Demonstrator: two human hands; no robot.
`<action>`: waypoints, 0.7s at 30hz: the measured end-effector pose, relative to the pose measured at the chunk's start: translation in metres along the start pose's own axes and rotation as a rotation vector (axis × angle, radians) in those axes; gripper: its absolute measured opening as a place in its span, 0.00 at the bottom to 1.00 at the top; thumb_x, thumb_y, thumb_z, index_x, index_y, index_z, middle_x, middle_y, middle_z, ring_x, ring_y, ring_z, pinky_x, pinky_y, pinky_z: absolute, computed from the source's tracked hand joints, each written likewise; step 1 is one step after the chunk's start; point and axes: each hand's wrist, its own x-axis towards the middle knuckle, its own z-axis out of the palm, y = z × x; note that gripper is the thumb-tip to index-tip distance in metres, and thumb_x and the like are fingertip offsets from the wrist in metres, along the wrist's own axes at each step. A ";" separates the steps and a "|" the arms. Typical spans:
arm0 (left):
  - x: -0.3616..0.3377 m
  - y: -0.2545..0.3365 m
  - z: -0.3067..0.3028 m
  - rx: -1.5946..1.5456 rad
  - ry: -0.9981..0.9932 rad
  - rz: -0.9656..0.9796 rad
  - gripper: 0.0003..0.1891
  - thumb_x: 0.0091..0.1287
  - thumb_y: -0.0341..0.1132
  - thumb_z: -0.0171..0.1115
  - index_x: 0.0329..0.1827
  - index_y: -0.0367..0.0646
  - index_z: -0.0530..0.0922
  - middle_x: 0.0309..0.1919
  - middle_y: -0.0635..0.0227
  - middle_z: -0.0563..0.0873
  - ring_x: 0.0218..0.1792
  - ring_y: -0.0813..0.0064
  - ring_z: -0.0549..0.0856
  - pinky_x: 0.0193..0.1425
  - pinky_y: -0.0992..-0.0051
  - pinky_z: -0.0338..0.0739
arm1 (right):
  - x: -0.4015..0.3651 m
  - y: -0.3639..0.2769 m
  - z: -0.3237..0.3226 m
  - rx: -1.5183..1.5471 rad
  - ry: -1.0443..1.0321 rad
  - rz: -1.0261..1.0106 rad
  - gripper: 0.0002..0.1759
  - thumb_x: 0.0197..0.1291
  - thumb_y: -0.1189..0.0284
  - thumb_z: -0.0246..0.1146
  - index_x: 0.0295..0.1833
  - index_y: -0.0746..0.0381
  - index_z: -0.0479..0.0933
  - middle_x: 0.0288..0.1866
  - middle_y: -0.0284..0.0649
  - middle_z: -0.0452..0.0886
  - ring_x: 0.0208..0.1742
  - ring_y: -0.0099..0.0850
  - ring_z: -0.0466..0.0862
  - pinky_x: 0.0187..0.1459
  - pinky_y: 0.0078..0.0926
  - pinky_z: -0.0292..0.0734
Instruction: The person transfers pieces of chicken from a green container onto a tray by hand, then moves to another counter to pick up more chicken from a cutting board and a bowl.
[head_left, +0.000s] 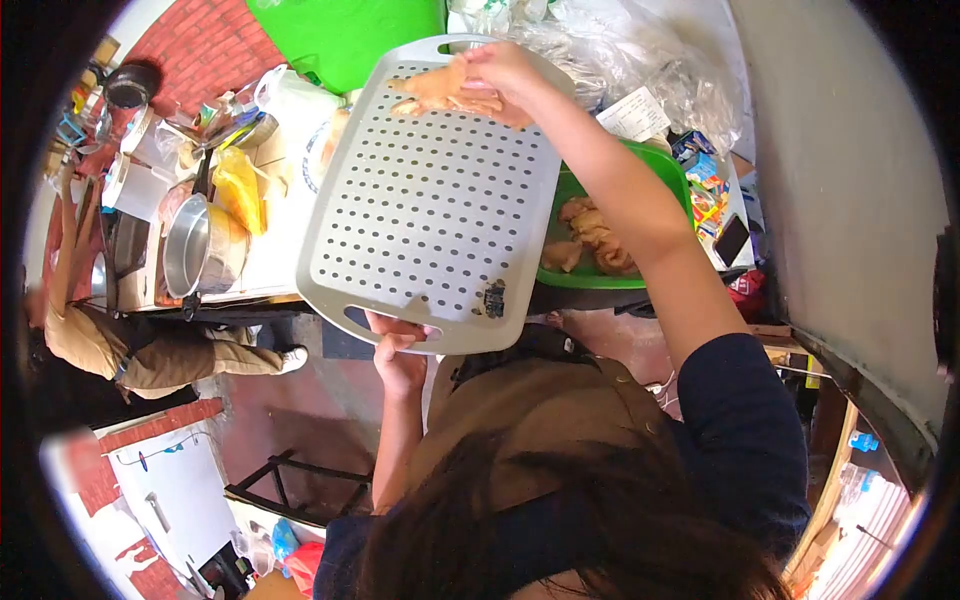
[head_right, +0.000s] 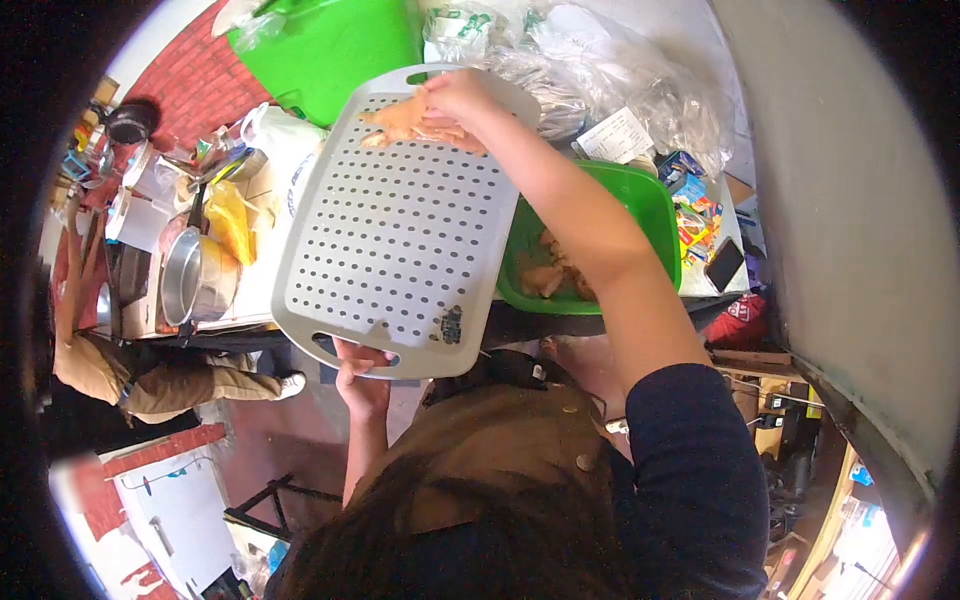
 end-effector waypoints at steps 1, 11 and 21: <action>0.000 -0.001 0.000 -0.009 0.009 0.003 0.43 0.38 0.29 0.49 0.66 0.48 0.54 0.52 0.61 0.69 0.47 0.66 0.71 0.41 0.71 0.68 | -0.007 0.008 -0.009 -0.077 0.019 0.025 0.16 0.51 0.74 0.65 0.45 0.70 0.75 0.37 0.41 0.80 0.35 0.24 0.80 0.35 0.21 0.77; -0.001 -0.003 -0.004 0.069 0.041 -0.021 0.44 0.38 0.32 0.51 0.68 0.48 0.54 0.56 0.61 0.68 0.53 0.63 0.70 0.48 0.69 0.69 | -0.110 0.050 -0.186 -0.166 0.315 0.097 0.12 0.53 0.73 0.62 0.44 0.65 0.77 0.34 0.38 0.81 0.31 0.24 0.81 0.31 0.21 0.78; -0.004 -0.001 -0.003 0.086 0.023 -0.062 0.43 0.40 0.32 0.53 0.68 0.48 0.54 0.60 0.60 0.65 0.59 0.59 0.66 0.58 0.61 0.66 | -0.202 0.255 -0.188 -0.475 -0.166 0.486 0.18 0.50 0.64 0.64 0.49 0.54 0.78 0.37 0.36 0.82 0.40 0.30 0.81 0.40 0.28 0.75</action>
